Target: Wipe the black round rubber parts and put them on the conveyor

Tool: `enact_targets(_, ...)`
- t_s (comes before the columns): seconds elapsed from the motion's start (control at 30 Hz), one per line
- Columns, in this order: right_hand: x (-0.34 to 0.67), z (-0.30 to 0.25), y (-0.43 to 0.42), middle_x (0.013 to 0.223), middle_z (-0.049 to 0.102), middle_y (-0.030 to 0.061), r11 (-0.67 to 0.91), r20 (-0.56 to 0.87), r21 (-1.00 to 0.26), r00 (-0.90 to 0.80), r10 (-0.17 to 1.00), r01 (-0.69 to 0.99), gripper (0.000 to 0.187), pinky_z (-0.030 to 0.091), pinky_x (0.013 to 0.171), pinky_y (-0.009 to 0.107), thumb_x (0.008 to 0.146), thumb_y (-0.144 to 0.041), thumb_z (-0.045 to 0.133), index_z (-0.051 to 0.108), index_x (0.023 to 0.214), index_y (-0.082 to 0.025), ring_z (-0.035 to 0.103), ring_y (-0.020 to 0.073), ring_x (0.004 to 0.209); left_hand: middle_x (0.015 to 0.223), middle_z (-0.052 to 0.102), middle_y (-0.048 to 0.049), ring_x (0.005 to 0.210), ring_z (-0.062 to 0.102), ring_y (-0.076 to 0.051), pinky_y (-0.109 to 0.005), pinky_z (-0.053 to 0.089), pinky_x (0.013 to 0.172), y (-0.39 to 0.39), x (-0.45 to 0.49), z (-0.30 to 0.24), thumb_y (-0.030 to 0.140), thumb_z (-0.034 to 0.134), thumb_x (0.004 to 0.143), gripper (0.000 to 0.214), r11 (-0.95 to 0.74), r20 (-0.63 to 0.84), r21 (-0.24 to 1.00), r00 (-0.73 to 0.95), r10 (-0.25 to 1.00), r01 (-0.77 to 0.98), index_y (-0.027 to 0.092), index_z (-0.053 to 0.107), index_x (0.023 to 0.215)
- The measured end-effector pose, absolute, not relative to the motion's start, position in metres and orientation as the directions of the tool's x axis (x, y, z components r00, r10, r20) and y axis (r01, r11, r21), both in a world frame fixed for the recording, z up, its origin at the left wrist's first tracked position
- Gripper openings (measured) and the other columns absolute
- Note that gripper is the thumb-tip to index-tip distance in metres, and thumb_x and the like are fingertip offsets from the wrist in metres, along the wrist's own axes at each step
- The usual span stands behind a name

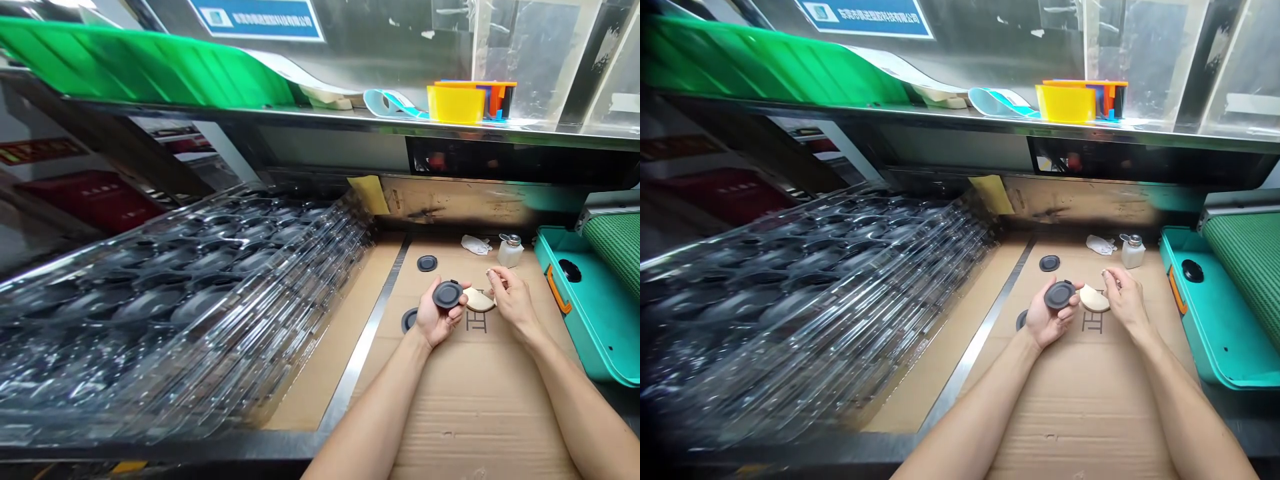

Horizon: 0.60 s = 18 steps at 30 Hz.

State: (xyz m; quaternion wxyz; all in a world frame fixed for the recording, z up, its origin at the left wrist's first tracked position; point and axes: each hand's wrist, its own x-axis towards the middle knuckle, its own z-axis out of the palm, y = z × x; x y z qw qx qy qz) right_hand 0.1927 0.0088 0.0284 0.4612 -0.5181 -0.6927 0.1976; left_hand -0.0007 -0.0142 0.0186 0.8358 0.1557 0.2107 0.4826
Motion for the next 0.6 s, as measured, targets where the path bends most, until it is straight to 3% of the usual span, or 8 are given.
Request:
enact_targets(0.1, 0.182, 0.035, -0.002, 0.092, 0.070, 0.0059, 0.372, 0.437, -0.776, 0.008, 0.900, 0.509, 0.034, 0.049, 0.069, 0.028, 0.097, -0.052, 0.053, 0.064, 0.106, -0.020, 0.064, 0.0172, 0.074, 0.073, 0.062, -0.0080, 0.042, 0.041, -0.008, -0.019, 0.027, 0.035, -0.014, 0.004, 0.017, 0.059, 0.033, 0.100, 0.061, 0.445, -0.201, 0.552, 0.405, 0.892, -0.705, 0.009, 0.067, 0.106)
enact_targets(0.2, 0.166, 0.034, -0.014, 0.088, 0.070, 0.0048, 0.422, 0.464, -0.709, -0.077, 0.883, 0.565, 0.027, 0.049, 0.072, 0.028, 0.093, -0.048, 0.061, 0.064, 0.096, -0.021, 0.064, 0.0175, 0.078, 0.061, 0.057, -0.0030, 0.040, 0.042, -0.008, -0.018, 0.022, 0.034, -0.013, 0.014, 0.012, 0.064, 0.042, 0.096, 0.056, 0.411, -0.215, 0.643, 0.362, 0.907, -0.647, 0.013, 0.064, 0.086)
enact_targets(0.33, 0.148, 0.025, -0.026, 0.093, 0.067, 0.0078, 0.511, 0.493, -0.571, -0.229, 0.839, 0.643, 0.024, 0.048, 0.077, 0.028, 0.100, -0.036, 0.050, 0.067, 0.094, -0.021, 0.064, 0.0184, 0.084, 0.053, 0.051, 0.0021, 0.041, 0.043, -0.007, -0.017, 0.022, 0.037, -0.014, 0.025, 0.003, 0.067, 0.055, 0.089, 0.054, 0.373, -0.248, 0.709, 0.284, 0.926, -0.598, 0.017, 0.053, 0.070)
enact_targets(0.5, 0.153, 0.030, -0.027, 0.099, 0.064, 0.0073, 0.601, 0.348, -0.400, -0.492, 0.798, 0.692, 0.021, 0.046, 0.075, 0.026, 0.100, -0.028, 0.048, 0.068, 0.093, -0.022, 0.062, 0.0172, 0.084, 0.056, 0.053, 0.0025, 0.042, 0.042, -0.006, -0.018, 0.020, 0.037, -0.013, 0.022, 0.000, 0.067, 0.058, 0.087, 0.054, 0.305, -0.264, 0.714, 0.161, 0.951, -0.630, 0.016, 0.053, 0.071)
enact_targets(0.6, 0.159, 0.033, -0.024, 0.100, 0.064, 0.0076, 0.511, 0.302, -0.322, -0.426, 0.853, 0.797, 0.021, 0.043, 0.070, 0.025, 0.100, -0.026, 0.047, 0.068, 0.097, -0.022, 0.061, 0.0160, 0.080, 0.053, 0.051, 0.0022, 0.040, 0.042, -0.007, -0.018, 0.019, 0.037, -0.012, 0.023, -0.002, 0.068, 0.053, 0.090, 0.055, 0.317, -0.254, 0.755, 0.190, 0.948, -0.574, 0.016, 0.054, 0.072)
